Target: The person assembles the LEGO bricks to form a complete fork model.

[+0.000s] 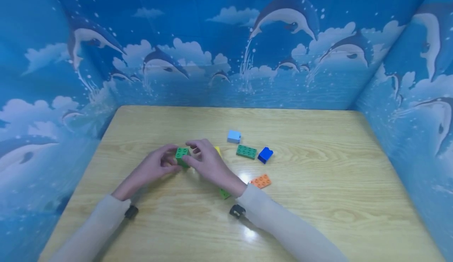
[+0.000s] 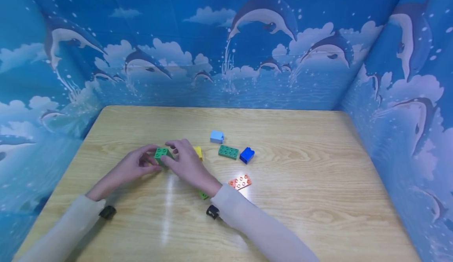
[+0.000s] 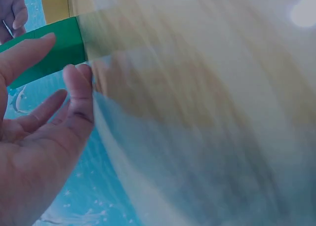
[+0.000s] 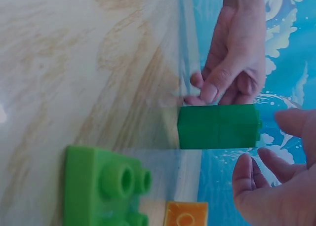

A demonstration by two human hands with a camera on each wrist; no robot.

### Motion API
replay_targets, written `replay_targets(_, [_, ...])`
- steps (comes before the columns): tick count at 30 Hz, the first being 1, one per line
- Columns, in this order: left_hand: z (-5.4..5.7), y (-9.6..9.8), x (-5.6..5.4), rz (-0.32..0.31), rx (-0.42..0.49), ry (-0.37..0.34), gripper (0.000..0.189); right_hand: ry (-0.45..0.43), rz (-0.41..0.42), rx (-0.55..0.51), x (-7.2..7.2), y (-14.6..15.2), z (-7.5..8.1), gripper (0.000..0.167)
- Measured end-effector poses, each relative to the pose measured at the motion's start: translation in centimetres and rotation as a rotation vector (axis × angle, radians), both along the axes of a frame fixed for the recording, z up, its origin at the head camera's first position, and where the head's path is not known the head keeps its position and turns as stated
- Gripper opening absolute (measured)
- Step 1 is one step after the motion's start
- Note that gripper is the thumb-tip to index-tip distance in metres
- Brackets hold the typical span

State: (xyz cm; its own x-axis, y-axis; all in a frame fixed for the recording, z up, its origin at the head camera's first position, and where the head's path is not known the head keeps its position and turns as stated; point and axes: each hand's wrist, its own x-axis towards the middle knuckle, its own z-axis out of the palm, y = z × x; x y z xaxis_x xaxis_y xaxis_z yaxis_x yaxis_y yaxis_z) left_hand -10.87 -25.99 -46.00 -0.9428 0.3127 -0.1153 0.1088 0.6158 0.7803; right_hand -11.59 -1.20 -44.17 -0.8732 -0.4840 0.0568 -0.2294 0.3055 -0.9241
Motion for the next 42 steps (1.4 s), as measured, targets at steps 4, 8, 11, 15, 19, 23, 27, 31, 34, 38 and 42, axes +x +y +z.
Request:
replay_targets(4, [0.6,-0.6,1.4,0.031,-0.045,-0.008,0.056,-0.01,-0.003,-0.013,0.3,1.2,0.7,0.049])
replay_targets(8, [0.8,-0.8,2.4,0.037,-0.04,0.041,0.039,0.017,-0.013,-0.012,0.5,2.6,1.5,0.043])
replay_targets(11, [0.7,-0.7,3.1,0.045,-0.033,0.085,0.032,0.037,-0.017,-0.007,0.9,3.5,1.9,0.041])
replay_targets(15, [0.7,-0.5,4.2,0.068,-0.05,0.106,0.032,0.042,-0.034,-0.006,1.5,4.7,2.1,0.041])
replay_targets(19, [0.7,0.2,5.3,0.083,-0.063,0.106,0.031,0.039,-0.06,-0.007,2.1,6.0,1.9,0.035])
replay_targets(23, [0.8,1.8,6.2,0.072,-0.05,0.097,0.029,0.046,-0.098,-0.015,2.6,7.8,1.4,0.031])
replay_targets(27, [0.9,3.9,6.9,0.078,-0.034,0.06,0.029,0.065,-0.155,-0.021,3.1,9.8,1.0,0.025])
replay_targets(31, [0.8,5.7,7.5,0.09,-0.002,0.025,0.032,0.054,-0.185,-0.014,3.6,11.8,0.8,0.02])
replay_targets(34, [0.5,6.9,7.9,0.092,0.032,0.018,0.035,0.044,-0.182,0.011,3.9,13.4,0.6,0.019])
replay_targets(38, [0.0,8.3,8.1,0.077,0.027,0.042,0.04,0.079,-0.181,0.076,4.3,15.8,0.0,0.015])
replay_targets(42, [-0.3,9.6,8.1,0.067,0.018,0.043,0.045,0.13,-0.187,0.135,4.5,18.2,-0.6,0.014])
